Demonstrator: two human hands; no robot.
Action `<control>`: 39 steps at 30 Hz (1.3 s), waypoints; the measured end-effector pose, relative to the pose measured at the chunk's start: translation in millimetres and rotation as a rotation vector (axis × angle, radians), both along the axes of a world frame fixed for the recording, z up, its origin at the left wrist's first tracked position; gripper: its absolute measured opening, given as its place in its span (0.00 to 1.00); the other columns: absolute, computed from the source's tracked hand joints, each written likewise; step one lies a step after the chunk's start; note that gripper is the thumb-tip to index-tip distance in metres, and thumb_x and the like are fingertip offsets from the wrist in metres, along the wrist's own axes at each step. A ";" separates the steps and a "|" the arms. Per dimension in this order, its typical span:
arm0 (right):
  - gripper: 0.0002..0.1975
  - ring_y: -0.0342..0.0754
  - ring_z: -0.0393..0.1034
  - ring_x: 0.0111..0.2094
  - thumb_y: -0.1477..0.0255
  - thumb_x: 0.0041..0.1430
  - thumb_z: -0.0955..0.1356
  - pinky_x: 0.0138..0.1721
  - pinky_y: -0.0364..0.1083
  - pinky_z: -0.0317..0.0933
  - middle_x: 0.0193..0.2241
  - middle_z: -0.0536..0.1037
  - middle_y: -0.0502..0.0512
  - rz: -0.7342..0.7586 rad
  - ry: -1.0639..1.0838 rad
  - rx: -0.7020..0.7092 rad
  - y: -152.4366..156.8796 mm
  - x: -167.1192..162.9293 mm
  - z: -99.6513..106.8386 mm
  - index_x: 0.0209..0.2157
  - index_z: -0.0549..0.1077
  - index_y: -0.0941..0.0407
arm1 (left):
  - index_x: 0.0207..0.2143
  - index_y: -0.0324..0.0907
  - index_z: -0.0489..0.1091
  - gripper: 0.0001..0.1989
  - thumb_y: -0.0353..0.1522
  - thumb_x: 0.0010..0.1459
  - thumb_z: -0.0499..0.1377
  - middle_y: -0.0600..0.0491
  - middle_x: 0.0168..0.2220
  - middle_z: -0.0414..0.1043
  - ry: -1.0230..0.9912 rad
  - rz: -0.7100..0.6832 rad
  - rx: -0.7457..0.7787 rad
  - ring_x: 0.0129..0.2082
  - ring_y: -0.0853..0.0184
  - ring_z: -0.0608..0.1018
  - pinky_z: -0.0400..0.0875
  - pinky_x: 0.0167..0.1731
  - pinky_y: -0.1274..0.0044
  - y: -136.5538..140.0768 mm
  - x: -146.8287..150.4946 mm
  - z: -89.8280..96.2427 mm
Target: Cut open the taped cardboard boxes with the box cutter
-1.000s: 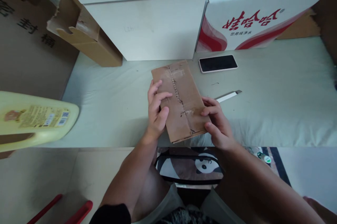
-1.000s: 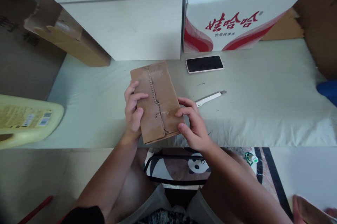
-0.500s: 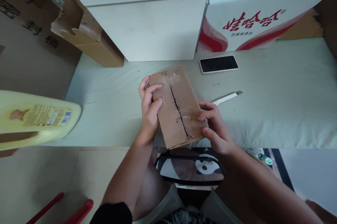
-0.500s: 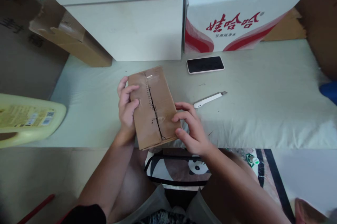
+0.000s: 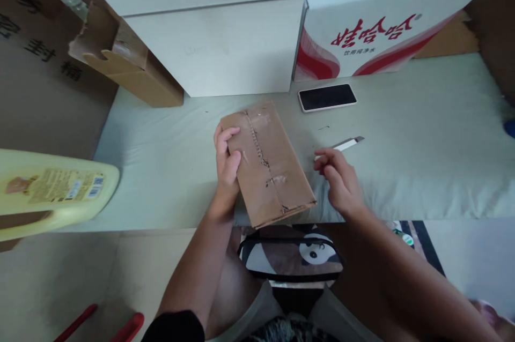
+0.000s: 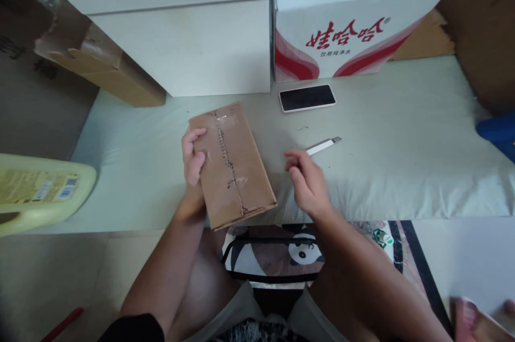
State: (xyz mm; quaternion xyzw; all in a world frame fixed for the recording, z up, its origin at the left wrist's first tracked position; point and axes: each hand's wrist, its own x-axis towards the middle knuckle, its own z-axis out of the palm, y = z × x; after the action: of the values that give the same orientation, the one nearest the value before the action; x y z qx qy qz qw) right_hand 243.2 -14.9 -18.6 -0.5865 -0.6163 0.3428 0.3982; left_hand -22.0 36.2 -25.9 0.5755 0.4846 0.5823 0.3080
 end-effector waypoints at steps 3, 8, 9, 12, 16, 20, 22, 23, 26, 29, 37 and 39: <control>0.27 0.59 0.75 0.36 0.54 0.67 0.61 0.39 0.53 0.61 0.35 0.81 0.60 -0.194 -0.537 -0.343 16.4 11.5 11.3 0.60 0.72 0.53 | 0.55 0.52 0.73 0.26 0.56 0.63 0.59 0.47 0.63 0.66 -0.049 -0.020 0.024 0.71 0.46 0.63 0.55 0.72 0.53 0.7 2.8 -0.5; 0.20 0.57 0.74 0.34 0.53 0.65 0.65 0.34 0.50 0.53 0.35 0.82 0.61 -0.134 -0.741 -0.421 25.2 14.3 15.5 0.47 0.77 0.52 | 0.55 0.53 0.73 0.23 0.52 0.63 0.59 0.49 0.62 0.67 -0.082 -0.045 0.046 0.69 0.48 0.66 0.58 0.71 0.56 1.8 4.9 0.6; 0.18 0.55 0.72 0.32 0.55 0.63 0.67 0.34 0.49 0.53 0.31 0.80 0.58 -0.145 -0.673 -0.379 25.3 15.1 14.1 0.45 0.77 0.52 | 0.56 0.53 0.72 0.23 0.52 0.64 0.59 0.49 0.62 0.66 -0.076 -0.044 0.044 0.69 0.48 0.65 0.58 0.71 0.56 1.5 4.5 0.6; 0.13 0.48 0.64 0.26 0.64 0.56 0.68 0.33 0.48 0.55 0.23 0.70 0.48 -0.240 -0.341 -0.170 26.4 19.0 16.6 0.42 0.74 0.52 | 0.56 0.53 0.72 0.26 0.56 0.64 0.57 0.48 0.64 0.66 -0.015 -0.014 0.034 0.72 0.47 0.62 0.55 0.73 0.54 -1.5 3.7 0.9; 0.16 0.43 0.59 0.24 0.72 0.53 0.66 0.28 0.45 0.55 0.26 0.67 0.44 -0.239 0.239 0.110 25.6 13.5 54.9 0.45 0.72 0.51 | 0.56 0.53 0.72 0.26 0.57 0.66 0.56 0.47 0.64 0.66 0.054 -0.026 0.051 0.73 0.46 0.61 0.55 0.73 0.53 -10.7 9.2 1.5; 0.15 0.42 0.57 0.21 0.74 0.56 0.67 0.23 0.43 0.51 0.24 0.67 0.43 0.033 0.496 0.178 12.0 -9.8 106.6 0.46 0.72 0.50 | 0.59 0.55 0.71 0.26 0.56 0.68 0.55 0.47 0.67 0.62 0.052 -0.089 0.058 0.73 0.47 0.61 0.57 0.72 0.52 -19.8 17.9 -1.4; 0.14 0.41 0.57 0.20 0.74 0.60 0.66 0.21 0.43 0.51 0.23 0.70 0.43 0.101 0.400 0.081 5.1 -21.3 119.2 0.47 0.74 0.50 | 0.59 0.56 0.71 0.26 0.57 0.67 0.55 0.47 0.68 0.60 0.060 -0.109 0.063 0.73 0.47 0.62 0.58 0.71 0.51 -21.6 19.5 -3.8; 0.15 0.41 0.59 0.20 0.74 0.61 0.66 0.21 0.43 0.51 0.23 0.71 0.44 0.119 0.330 0.024 2.7 -25.8 121.3 0.49 0.74 0.51 | 0.60 0.57 0.70 0.26 0.57 0.67 0.55 0.47 0.68 0.60 0.069 -0.116 0.070 0.72 0.47 0.62 0.58 0.71 0.51 -21.9 19.5 -4.6; 0.21 0.42 0.63 0.21 0.75 0.61 0.65 0.22 0.43 0.56 0.23 0.73 0.44 0.140 0.134 -0.058 -0.6 -34.2 117.5 0.55 0.75 0.51 | 0.61 0.57 0.68 0.27 0.57 0.68 0.54 0.47 0.68 0.58 0.108 -0.143 0.095 0.71 0.47 0.64 0.62 0.69 0.51 -21.2 17.8 -3.8; 0.22 0.42 0.63 0.20 0.74 0.62 0.65 0.22 0.43 0.55 0.21 0.72 0.45 0.109 0.015 -0.063 -2.3 -37.1 111.9 0.55 0.78 0.53 | 0.61 0.57 0.67 0.25 0.56 0.69 0.53 0.47 0.68 0.59 0.149 -0.159 0.111 0.71 0.48 0.65 0.64 0.69 0.51 -21.4 16.5 1.0; 0.22 0.43 0.59 0.17 0.73 0.61 0.64 0.20 0.44 0.52 0.17 0.69 0.45 0.109 -0.044 -0.060 -7.7 -38.3 112.0 0.53 0.81 0.54 | 0.61 0.57 0.69 0.25 0.55 0.69 0.52 0.47 0.69 0.60 0.127 -0.146 0.062 0.71 0.48 0.65 0.63 0.70 0.50 -25.9 16.9 6.1; 0.23 0.43 0.61 0.18 0.72 0.61 0.64 0.21 0.44 0.53 0.18 0.70 0.45 0.113 -0.067 -0.046 -6.6 -38.8 111.2 0.54 0.81 0.54 | 0.61 0.56 0.69 0.25 0.55 0.69 0.52 0.47 0.69 0.60 0.123 -0.140 0.053 0.71 0.48 0.65 0.63 0.70 0.51 -26.3 17.5 6.9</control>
State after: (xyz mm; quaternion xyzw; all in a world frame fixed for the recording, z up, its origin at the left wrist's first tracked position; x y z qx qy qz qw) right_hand 204.4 -21.6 92.6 -0.5709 -0.6536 0.3588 0.3438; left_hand -4.5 9.9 -19.0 0.6507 0.4456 0.5354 0.3021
